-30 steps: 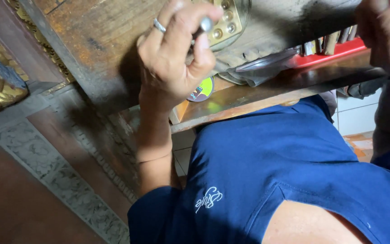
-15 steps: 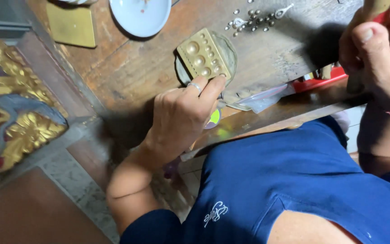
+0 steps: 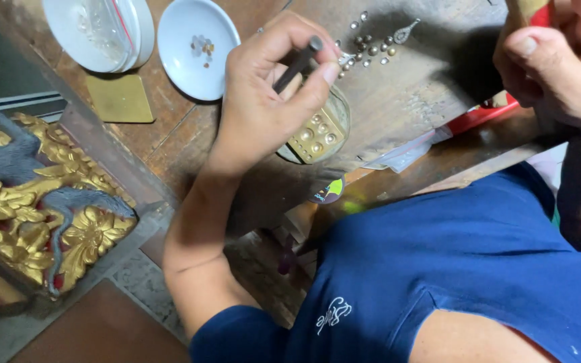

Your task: Shaping small metal jewelry components using a hammer and punch on a dapping block at a workbench.

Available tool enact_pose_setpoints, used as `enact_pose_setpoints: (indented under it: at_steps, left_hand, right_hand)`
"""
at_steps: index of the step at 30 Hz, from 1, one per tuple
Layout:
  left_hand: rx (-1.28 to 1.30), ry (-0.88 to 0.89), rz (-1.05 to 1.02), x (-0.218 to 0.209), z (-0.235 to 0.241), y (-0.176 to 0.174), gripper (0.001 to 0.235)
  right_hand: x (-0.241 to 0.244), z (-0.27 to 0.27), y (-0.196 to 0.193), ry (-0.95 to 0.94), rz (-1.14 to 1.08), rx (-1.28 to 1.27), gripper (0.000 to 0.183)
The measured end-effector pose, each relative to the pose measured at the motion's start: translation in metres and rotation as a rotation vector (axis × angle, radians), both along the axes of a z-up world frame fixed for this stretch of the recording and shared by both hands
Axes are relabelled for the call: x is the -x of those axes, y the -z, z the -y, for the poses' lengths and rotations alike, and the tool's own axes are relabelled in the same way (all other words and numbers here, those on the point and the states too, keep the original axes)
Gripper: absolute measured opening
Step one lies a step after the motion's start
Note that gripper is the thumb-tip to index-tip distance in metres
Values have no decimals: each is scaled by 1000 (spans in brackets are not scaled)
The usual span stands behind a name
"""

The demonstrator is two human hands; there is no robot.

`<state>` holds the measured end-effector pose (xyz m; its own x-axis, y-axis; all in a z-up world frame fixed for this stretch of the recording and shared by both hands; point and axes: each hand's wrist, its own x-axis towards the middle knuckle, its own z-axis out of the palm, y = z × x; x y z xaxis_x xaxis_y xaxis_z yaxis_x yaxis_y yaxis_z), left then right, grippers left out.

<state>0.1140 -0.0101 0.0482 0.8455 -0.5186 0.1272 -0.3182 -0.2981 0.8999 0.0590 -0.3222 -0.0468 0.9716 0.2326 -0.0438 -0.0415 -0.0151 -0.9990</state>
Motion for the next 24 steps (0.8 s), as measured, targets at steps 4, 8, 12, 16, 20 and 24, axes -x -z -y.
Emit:
enact_pose_setpoints:
  at_steps: [4,8,12,16,20,24]
  left_hand:
    - [259,-180,-272,3,-10,17,8]
    - [283,-261,-316,2,-11,22,8]
    - [308,-295,-340,3,-9,23,9]
    - [321,-271,-352,4,-8,20,11]
    - [345,-254,-350,4,-6,22,14]
    - [344,-244,-363,4,-6,22,15]
  right_hand:
    - [-7,-4,3,-72,-263,50,58]
    - [-12,-14,-25,-63,-178,174,60]
    - [-11,-12,-24,-72,-180,172,54]
    - [-12,-12,-26,-62,-213,153,51]
    - [-14,-14,-26,-91,-199,152,51]
    - [-16,-19,-38,-71,-198,160,52]
